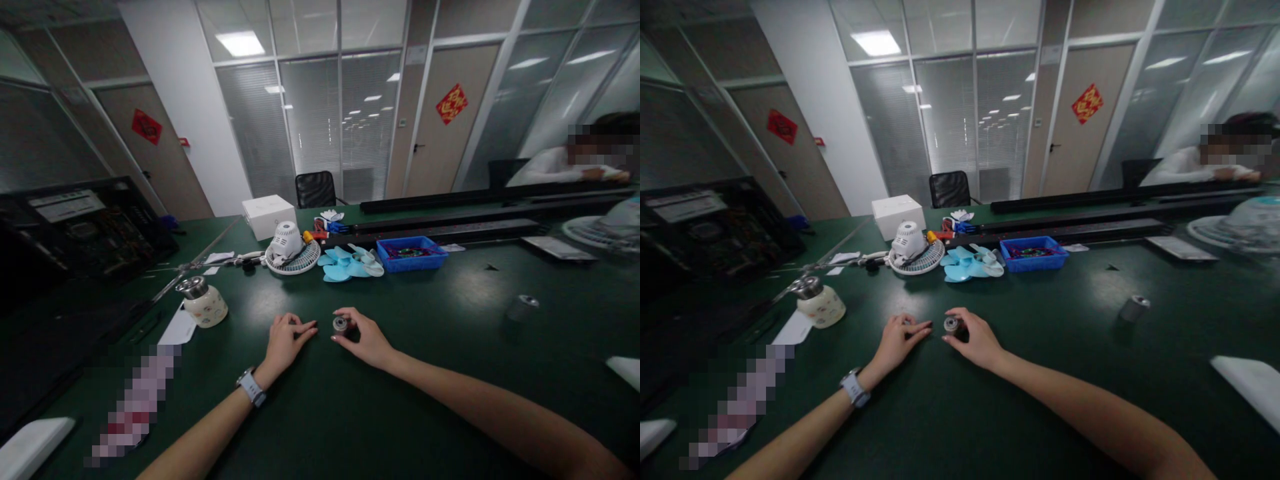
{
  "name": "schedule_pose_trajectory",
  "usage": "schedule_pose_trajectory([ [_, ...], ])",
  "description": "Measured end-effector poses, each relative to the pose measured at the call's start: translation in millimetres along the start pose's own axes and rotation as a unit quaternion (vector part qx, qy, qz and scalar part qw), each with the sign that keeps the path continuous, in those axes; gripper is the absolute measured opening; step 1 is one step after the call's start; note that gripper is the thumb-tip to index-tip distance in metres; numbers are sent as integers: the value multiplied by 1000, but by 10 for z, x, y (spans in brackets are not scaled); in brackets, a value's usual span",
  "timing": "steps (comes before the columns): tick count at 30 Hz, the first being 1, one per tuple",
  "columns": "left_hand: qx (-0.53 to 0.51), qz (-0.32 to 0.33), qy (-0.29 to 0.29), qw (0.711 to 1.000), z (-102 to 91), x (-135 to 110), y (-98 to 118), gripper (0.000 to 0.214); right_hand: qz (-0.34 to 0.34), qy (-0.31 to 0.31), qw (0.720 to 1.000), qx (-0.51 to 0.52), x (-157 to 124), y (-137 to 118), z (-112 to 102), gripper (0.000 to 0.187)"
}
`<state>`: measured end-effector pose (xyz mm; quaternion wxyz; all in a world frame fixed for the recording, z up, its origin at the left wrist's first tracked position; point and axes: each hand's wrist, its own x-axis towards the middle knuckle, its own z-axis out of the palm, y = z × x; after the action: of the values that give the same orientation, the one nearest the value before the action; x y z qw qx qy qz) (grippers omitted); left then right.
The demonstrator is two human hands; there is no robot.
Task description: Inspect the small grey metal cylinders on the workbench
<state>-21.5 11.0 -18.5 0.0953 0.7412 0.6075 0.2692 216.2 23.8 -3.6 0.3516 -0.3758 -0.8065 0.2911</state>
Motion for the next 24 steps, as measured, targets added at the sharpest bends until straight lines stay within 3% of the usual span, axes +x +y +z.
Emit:
schedule_pose_trajectory([
  [5, -68, -36, 55, 996, -40, -17, 25, 36, -19, -35, 989, -141, 24, -52, -251, 36],
  [9, -102, -68, 92, 988, -61, -23, 11, 47, 16, -6, 959, -284, 2, 308, -841, 34],
  [12, -111, -65, 102, 986, -43, -13, -3, 50, 88, 28, 912, -400, -101, 743, -1477, 35],
  [14, -117, -66, 102, 986, -26, -7, -8, 47, 168, 45, 859, -481, -197, 988, -1916, 36],
  [16, -122, -70, 102, 985, -16, -7, -10, 44, 243, 52, 808, -535, -288, 1149, -2301, 37],
  [18, -129, -75, 102, 984, -16, -10, -7, 43, 300, 55, 776, -553, -347, 1231, -2577, 38],
  [21, -139, -86, 99, 982, -29, -12, 10, 43, 333, 85, 754, -559, -334, 1241, -2702, 34],
  [24, -148, -98, 105, 979, -42, -9, 35, 43, 276, 115, 763, -573, -171, 1118, -2400, 35],
])
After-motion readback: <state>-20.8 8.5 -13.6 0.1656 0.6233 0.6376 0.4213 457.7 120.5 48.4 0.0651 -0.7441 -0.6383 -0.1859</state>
